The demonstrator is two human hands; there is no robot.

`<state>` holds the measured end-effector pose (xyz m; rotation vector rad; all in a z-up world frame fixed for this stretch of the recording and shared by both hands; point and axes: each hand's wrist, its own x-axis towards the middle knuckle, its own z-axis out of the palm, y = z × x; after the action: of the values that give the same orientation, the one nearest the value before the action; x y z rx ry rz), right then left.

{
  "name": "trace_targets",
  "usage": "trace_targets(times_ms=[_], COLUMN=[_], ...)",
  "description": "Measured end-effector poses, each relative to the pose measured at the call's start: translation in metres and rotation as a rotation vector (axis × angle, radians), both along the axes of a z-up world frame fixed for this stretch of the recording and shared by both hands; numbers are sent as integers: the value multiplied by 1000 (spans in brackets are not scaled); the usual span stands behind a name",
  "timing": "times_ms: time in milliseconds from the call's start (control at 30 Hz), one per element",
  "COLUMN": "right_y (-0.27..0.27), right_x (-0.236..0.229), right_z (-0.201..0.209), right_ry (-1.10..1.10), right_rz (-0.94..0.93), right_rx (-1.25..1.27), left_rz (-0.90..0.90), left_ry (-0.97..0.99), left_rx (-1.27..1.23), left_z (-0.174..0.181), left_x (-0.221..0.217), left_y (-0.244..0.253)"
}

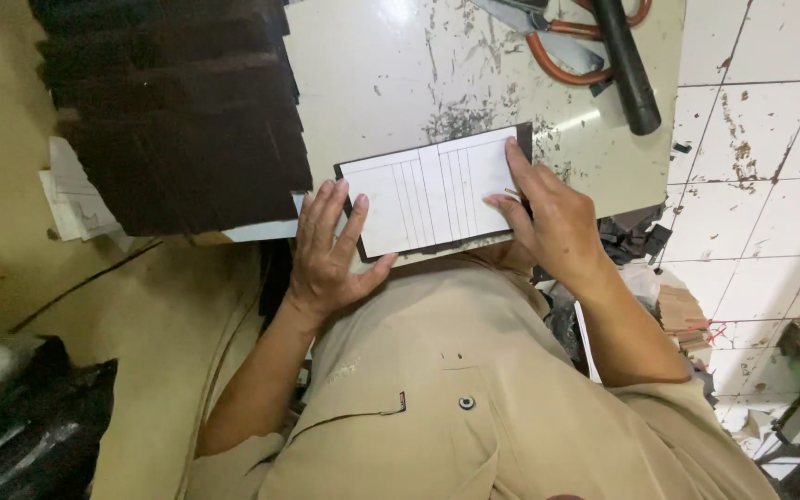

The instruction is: Assembling leather wallets by aligning components, folding edges, and hammering them to secure the bond.

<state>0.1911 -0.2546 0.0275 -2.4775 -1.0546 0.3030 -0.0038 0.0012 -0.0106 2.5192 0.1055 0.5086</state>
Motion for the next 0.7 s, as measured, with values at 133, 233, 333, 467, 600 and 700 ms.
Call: trace_targets(times_ms=[133,233,333,467,600,700], right_y=[-1,1,1,2,3,3], right_x=[0,2,3,3,6,4], right_z=[-3,-1,-1,-3,2,3], right_ry=[-12,-6,6,-1,7,11], right_rz=[-3,-6,-4,8,67,67], right_rx=[-29,-20,-11,-23,2,-10], left_rz=[16,20,25,41,71,72], left_ry=[14,17,18,-1,9,-5], left_rx=[-1,-3,3,22,1,-18], left_z=[1,3,1,-1,4,3], left_x=[1,2,1,1,2,1], left_y=[0,0,0,-1,0,0])
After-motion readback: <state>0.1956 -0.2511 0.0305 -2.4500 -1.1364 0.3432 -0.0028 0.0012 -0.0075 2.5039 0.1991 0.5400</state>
